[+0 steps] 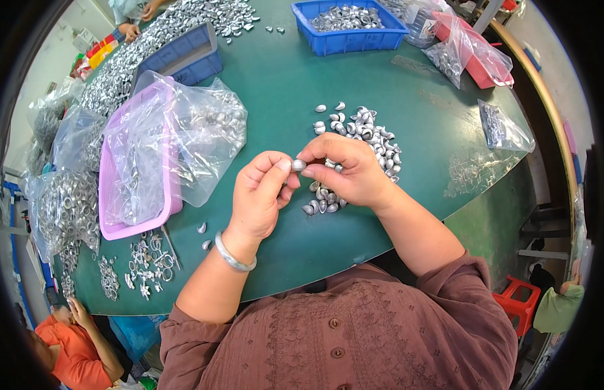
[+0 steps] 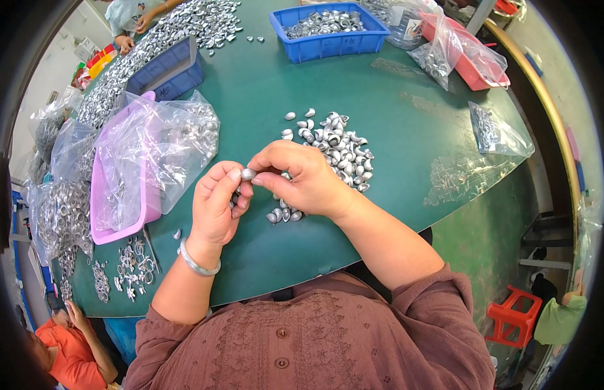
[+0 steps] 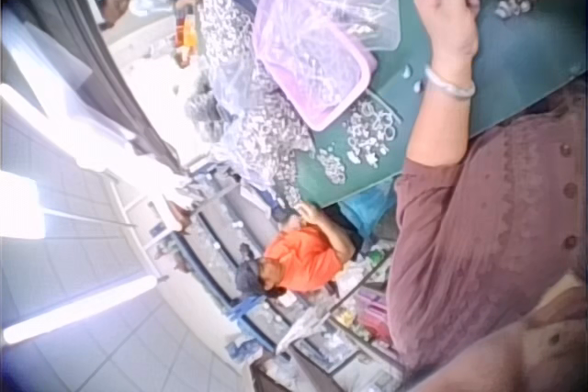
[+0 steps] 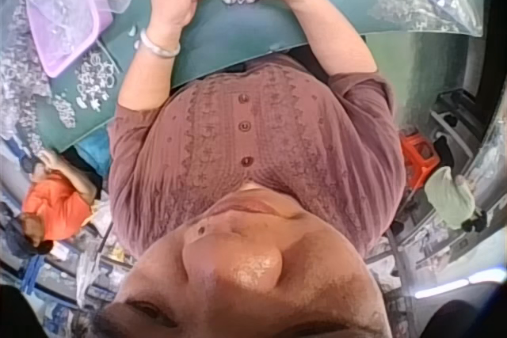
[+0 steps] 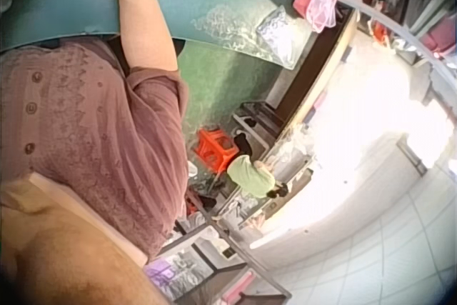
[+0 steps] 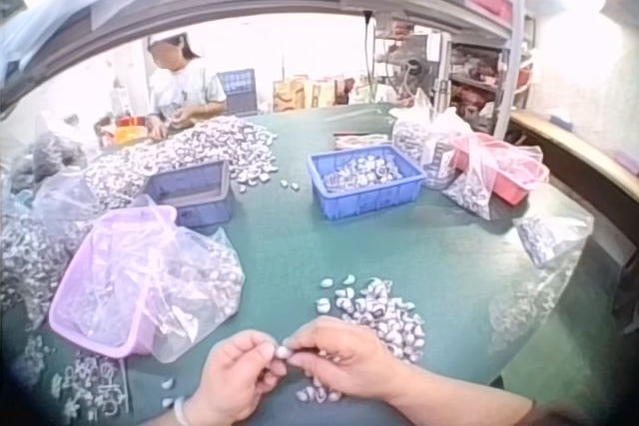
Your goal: The person picks up and puts down small grey metal parts from a pile on the table, placing them into a pink plastic tray.
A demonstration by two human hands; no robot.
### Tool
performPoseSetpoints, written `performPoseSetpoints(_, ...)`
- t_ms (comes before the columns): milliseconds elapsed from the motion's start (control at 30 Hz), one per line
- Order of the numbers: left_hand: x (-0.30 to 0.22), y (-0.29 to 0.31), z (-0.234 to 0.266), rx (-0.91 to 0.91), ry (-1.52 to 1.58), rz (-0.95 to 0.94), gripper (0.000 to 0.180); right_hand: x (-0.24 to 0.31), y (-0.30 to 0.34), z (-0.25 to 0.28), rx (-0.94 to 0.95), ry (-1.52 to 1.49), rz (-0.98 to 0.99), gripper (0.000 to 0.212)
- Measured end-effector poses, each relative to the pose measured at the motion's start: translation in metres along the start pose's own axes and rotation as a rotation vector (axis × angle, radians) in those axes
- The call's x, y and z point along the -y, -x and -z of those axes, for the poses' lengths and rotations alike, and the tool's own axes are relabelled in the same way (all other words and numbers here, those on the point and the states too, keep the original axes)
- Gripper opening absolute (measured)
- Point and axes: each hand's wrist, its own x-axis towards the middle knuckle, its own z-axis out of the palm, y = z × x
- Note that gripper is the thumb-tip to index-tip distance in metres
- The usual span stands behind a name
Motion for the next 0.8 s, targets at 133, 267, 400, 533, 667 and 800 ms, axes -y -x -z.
performPoseSetpoints(133,0.0011,0.0006,-0.0007,0.001,-0.03,-0.037,0.01,-0.0012,0.0008,-0.0004,0.002,-0.026,-0.019,0.01)
performPoseSetpoints(267,-0.0008,0.0001,-0.0018,0.0,-0.044,-0.047,0.009,0.0017,0.0015,0.0011,0.057,-0.092,-0.167,0.009)
performPoseSetpoints(400,-0.0009,-0.0001,-0.0034,0.002,-0.053,-0.067,0.012,0.0004,0.0036,0.0004,0.067,-0.14,-0.219,0.01)
performPoseSetpoints(533,0.001,-0.0003,-0.0018,0.012,-0.082,-0.106,0.017,0.0019,0.0041,0.0002,0.079,-0.196,-0.305,0.01)
performPoseSetpoints(667,0.0028,-0.0013,0.0001,0.023,-0.109,-0.141,0.017,0.0016,0.0045,0.0006,0.093,-0.199,-0.347,0.011)
performPoseSetpoints(800,0.0044,-0.0018,0.0001,0.015,-0.109,-0.156,0.016,0.0012,0.0054,-0.0014,0.072,-0.241,-0.362,0.013)
